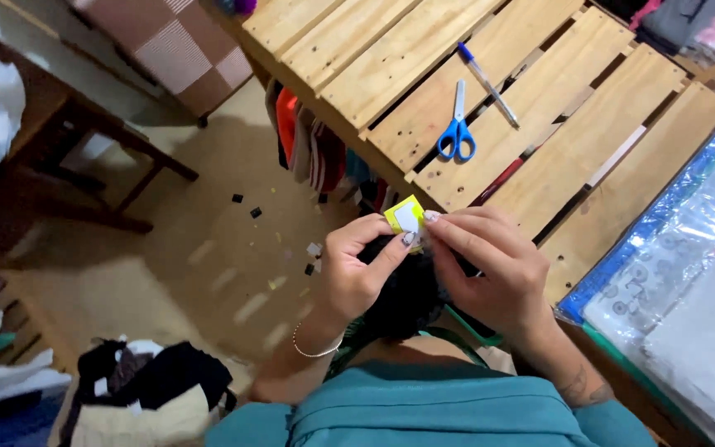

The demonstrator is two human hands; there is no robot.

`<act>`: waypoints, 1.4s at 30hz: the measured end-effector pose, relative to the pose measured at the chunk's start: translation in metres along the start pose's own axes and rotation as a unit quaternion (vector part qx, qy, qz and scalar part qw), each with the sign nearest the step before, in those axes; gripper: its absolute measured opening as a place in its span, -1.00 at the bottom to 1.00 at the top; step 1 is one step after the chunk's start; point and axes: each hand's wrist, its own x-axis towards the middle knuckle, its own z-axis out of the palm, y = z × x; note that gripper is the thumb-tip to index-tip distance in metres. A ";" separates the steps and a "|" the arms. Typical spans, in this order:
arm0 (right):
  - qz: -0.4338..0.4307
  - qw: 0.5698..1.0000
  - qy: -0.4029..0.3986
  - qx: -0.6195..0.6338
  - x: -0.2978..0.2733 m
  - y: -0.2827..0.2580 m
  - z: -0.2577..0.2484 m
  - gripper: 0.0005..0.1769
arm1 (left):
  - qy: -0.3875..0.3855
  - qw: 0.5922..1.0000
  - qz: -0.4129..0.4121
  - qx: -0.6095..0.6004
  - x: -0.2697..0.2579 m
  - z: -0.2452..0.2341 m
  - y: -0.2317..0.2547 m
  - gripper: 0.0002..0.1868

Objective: The person is preparing and attaching price tags to clothing items using scissors and a pen.

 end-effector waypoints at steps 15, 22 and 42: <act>-0.055 0.985 -0.160 0.022 0.007 -0.018 0.004 -0.83 | 0.058 0.969 0.132 0.199 -0.028 -0.018 0.028 -0.90; -0.078 0.988 -0.132 0.010 0.009 -0.029 0.044 -0.86 | 0.061 0.968 0.126 0.206 -0.032 -0.055 0.035 -0.89; -0.055 0.990 -0.125 0.026 0.039 -0.058 0.104 -0.89 | 0.052 0.961 0.142 0.231 -0.024 -0.125 0.038 -0.87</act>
